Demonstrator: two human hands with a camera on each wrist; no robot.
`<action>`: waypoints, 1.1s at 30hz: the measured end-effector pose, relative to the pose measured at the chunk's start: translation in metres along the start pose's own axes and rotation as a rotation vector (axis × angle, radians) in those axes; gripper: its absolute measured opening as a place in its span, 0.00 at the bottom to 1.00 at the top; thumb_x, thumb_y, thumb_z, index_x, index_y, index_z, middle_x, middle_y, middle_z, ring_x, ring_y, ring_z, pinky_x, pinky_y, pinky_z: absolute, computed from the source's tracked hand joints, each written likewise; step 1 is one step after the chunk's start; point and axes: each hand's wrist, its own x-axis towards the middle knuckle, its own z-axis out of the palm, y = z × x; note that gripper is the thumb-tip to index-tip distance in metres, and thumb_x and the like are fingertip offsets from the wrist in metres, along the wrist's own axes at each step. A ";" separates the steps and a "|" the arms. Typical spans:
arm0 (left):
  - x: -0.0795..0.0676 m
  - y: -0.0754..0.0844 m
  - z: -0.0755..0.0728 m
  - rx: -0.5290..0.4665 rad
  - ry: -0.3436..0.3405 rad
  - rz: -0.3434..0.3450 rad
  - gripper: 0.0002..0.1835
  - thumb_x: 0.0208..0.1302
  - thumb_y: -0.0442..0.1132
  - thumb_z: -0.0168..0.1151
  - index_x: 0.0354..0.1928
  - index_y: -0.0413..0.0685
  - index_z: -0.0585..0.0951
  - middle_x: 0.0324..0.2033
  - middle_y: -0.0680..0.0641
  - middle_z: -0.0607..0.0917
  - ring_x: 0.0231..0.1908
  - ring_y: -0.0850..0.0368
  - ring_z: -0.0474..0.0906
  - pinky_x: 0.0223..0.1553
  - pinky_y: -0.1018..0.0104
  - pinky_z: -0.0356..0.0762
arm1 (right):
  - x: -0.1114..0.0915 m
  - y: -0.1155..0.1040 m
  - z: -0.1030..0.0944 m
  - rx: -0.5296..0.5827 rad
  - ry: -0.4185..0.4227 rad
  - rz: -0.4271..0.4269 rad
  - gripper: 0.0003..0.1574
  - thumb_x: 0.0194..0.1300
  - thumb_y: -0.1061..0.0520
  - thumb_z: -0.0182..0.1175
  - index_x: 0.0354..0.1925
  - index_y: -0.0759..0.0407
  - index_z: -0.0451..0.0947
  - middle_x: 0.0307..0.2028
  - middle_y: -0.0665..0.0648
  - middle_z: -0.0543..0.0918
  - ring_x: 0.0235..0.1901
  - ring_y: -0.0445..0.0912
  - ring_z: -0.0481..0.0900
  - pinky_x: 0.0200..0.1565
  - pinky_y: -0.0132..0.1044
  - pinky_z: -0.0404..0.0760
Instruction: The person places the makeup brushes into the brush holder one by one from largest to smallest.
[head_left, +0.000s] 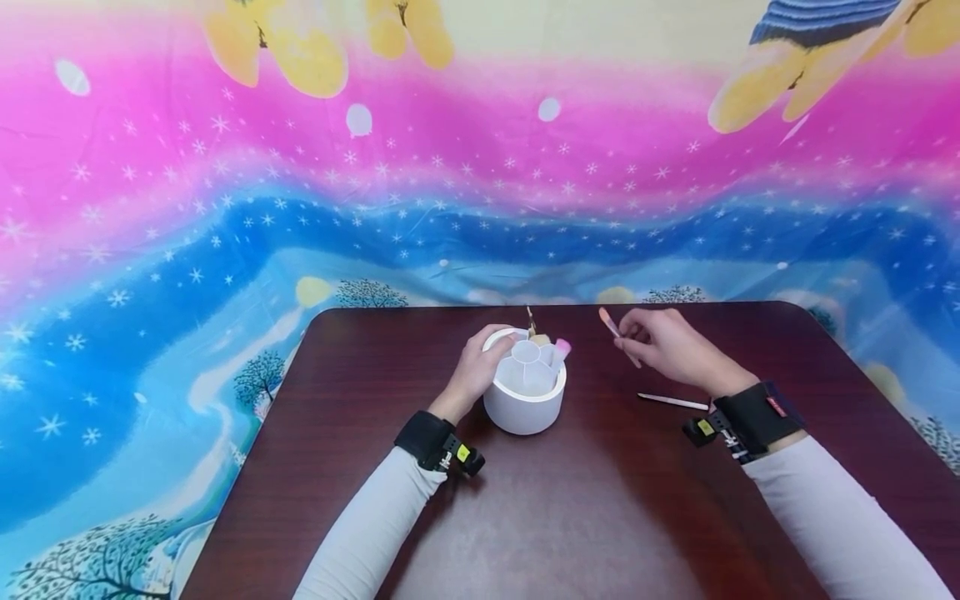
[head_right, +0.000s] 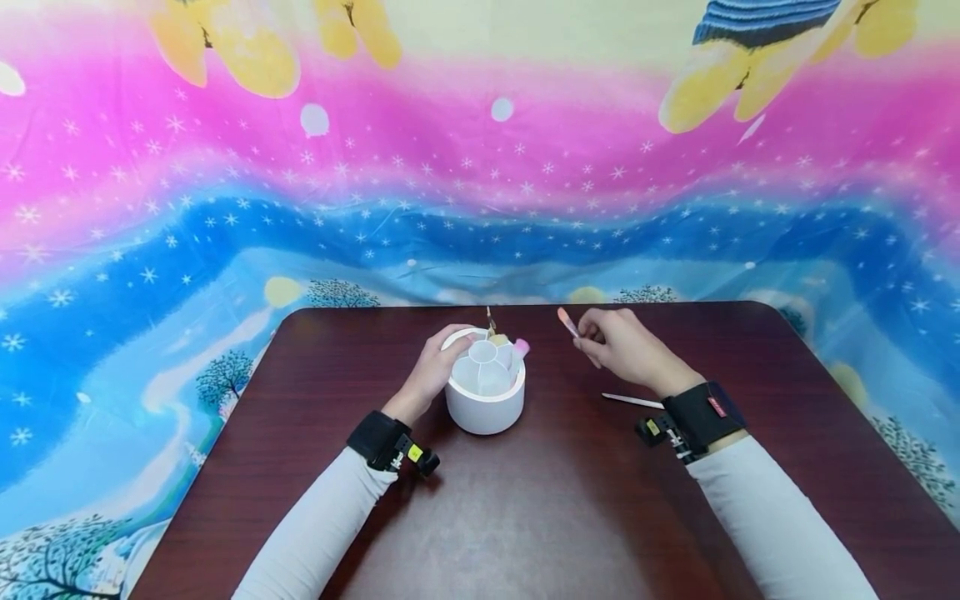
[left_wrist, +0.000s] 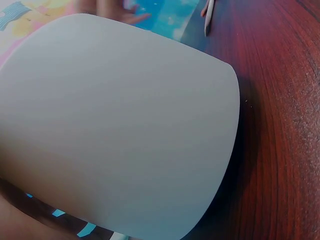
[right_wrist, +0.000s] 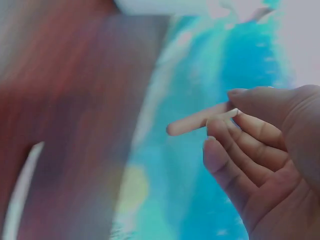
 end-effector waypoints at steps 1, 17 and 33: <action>0.000 0.000 0.000 -0.002 0.000 0.001 0.18 0.67 0.53 0.53 0.53 0.53 0.77 0.49 0.52 0.79 0.49 0.59 0.72 0.54 0.53 0.68 | 0.001 -0.007 -0.004 0.002 0.021 0.000 0.04 0.62 0.59 0.61 0.36 0.56 0.76 0.23 0.46 0.80 0.27 0.38 0.77 0.28 0.37 0.78; 0.001 -0.001 0.001 -0.010 0.017 0.008 0.17 0.65 0.51 0.55 0.51 0.54 0.78 0.46 0.54 0.80 0.47 0.61 0.73 0.52 0.55 0.69 | 0.006 -0.085 -0.003 0.206 0.111 -0.172 0.07 0.61 0.59 0.63 0.38 0.50 0.76 0.31 0.47 0.80 0.31 0.39 0.79 0.33 0.33 0.81; 0.000 0.000 0.001 -0.021 0.018 0.012 0.17 0.65 0.50 0.55 0.52 0.52 0.78 0.46 0.52 0.81 0.47 0.61 0.74 0.52 0.55 0.70 | 0.005 -0.092 0.034 0.291 0.048 -0.166 0.07 0.61 0.59 0.63 0.39 0.57 0.79 0.33 0.50 0.83 0.33 0.39 0.80 0.35 0.36 0.81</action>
